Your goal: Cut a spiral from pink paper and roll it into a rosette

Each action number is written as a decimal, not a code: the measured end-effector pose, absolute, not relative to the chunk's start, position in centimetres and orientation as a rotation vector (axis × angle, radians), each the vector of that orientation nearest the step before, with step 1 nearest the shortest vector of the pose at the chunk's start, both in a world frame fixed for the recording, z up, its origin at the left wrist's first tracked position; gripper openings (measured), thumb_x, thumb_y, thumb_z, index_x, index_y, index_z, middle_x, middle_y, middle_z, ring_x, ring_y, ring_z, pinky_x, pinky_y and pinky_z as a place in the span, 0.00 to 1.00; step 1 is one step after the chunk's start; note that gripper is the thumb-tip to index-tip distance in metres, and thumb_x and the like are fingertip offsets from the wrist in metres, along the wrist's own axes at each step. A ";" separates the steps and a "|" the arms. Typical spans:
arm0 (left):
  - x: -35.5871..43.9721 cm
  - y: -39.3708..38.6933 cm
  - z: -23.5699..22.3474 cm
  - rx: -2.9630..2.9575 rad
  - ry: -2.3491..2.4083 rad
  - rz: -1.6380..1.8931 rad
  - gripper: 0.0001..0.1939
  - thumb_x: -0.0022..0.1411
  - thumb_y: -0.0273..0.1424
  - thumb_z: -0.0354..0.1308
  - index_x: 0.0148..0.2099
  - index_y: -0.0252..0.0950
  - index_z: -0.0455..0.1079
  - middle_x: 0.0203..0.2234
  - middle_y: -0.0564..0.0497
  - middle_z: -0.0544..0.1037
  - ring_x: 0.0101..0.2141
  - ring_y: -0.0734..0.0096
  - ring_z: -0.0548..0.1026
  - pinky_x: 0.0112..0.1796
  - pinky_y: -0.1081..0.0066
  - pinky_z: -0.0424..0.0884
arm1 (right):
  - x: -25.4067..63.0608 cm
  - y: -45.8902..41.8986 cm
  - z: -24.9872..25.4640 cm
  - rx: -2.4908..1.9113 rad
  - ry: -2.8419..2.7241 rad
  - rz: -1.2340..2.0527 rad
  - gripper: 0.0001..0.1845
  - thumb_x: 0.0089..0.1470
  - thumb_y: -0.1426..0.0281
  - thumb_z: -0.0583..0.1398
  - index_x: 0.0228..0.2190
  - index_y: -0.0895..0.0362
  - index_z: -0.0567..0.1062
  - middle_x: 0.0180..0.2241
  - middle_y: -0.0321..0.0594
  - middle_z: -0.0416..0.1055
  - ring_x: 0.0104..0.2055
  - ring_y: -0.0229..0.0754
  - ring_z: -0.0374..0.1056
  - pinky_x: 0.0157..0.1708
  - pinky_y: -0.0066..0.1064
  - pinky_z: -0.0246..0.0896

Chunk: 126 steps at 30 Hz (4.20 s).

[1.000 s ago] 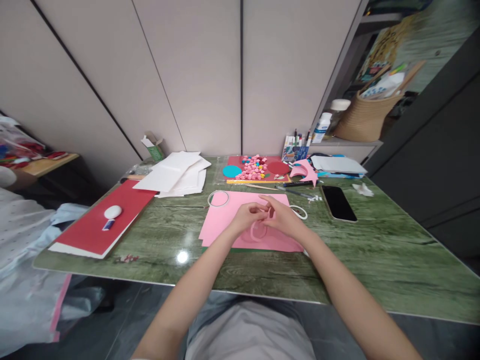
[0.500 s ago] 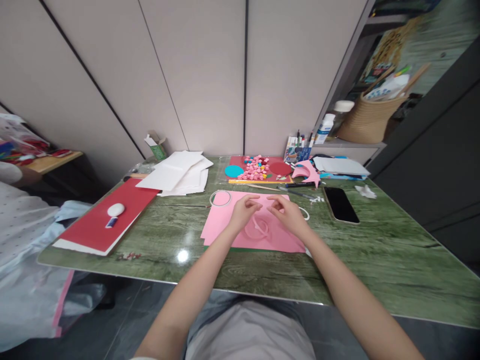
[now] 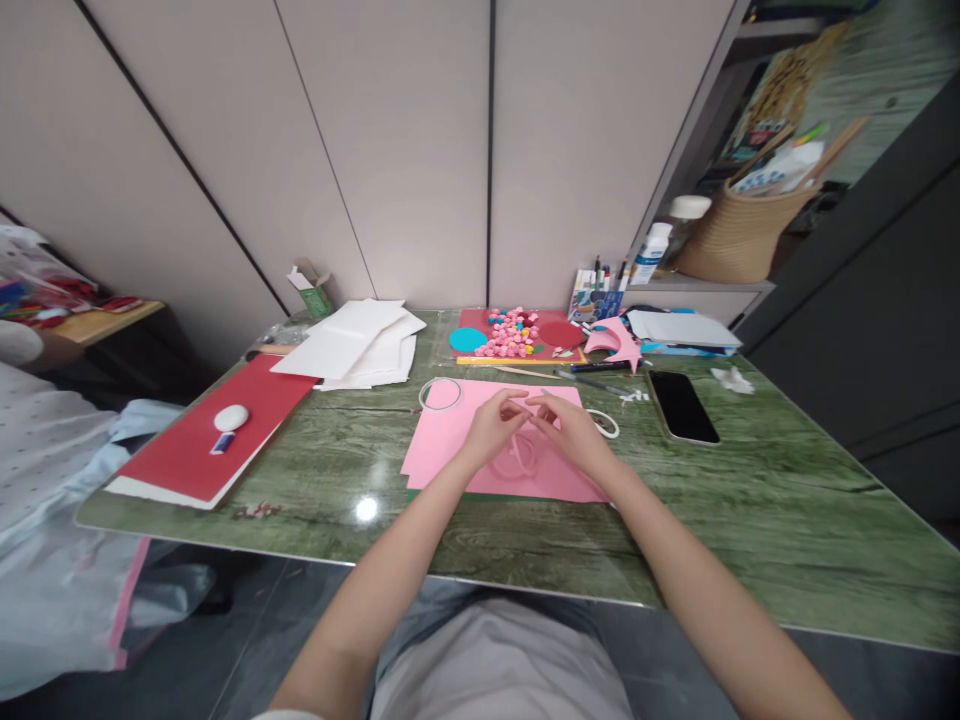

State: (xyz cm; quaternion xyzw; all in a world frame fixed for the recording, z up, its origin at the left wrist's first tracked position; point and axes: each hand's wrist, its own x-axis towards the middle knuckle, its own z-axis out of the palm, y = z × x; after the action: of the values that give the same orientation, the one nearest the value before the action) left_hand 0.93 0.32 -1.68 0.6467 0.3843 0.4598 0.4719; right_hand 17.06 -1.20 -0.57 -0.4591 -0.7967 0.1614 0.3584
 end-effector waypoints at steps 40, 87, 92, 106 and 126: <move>0.9 0.0 -0.9 1.030 0.668 1.021 0.22 0.41 0.25 0.62 0.43 0.32 0.69 0.26 0.50 0.74 0.29 0.75 0.71 0.35 0.72 0.63 | 16.2 -2.5 1.1 -1.134 -1.938 0.369 0.01 0.48 0.72 0.57 0.27 0.55 0.69 0.28 0.36 0.65 0.29 0.37 0.62 0.32 0.30 0.57; 1.1 -0.7 -0.2 1.135 0.617 1.007 0.21 0.42 0.26 0.63 0.43 0.33 0.68 0.26 0.51 0.72 0.29 0.76 0.69 0.35 0.73 0.61 | 16.5 -2.3 1.0 -1.077 -1.908 0.406 0.05 0.46 0.72 0.60 0.24 0.55 0.66 0.28 0.34 0.61 0.26 0.34 0.59 0.28 0.27 0.56; 1.2 -0.6 -0.6 1.052 0.654 0.984 0.21 0.42 0.25 0.61 0.43 0.33 0.69 0.25 0.51 0.72 0.28 0.78 0.68 0.32 0.75 0.59 | 16.3 -2.6 1.0 -1.113 -1.960 0.314 0.03 0.46 0.73 0.59 0.25 0.55 0.67 0.29 0.36 0.62 0.28 0.36 0.60 0.31 0.29 0.56; 1.1 -0.4 -0.6 0.929 0.757 1.053 0.19 0.41 0.24 0.60 0.40 0.32 0.69 0.23 0.52 0.73 0.25 0.79 0.68 0.29 0.75 0.59 | 16.1 -2.4 0.3 -1.038 -1.990 0.365 0.12 0.51 0.76 0.54 0.36 0.52 0.73 0.35 0.39 0.68 0.39 0.41 0.63 0.40 0.35 0.59; 1.2 -0.9 -0.1 0.998 0.665 0.913 0.20 0.43 0.28 0.62 0.42 0.34 0.69 0.28 0.51 0.72 0.25 0.79 0.67 0.27 0.75 0.59 | 16.3 -2.4 1.0 -1.089 -1.802 0.377 0.04 0.43 0.73 0.60 0.22 0.56 0.68 0.28 0.35 0.64 0.28 0.36 0.62 0.30 0.30 0.59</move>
State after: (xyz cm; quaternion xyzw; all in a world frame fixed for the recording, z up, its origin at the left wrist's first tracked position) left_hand 1.17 -0.94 -0.10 0.4530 0.3021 0.4144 0.7293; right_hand 16.26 -2.41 1.04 -0.4466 -0.7387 0.1546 0.4806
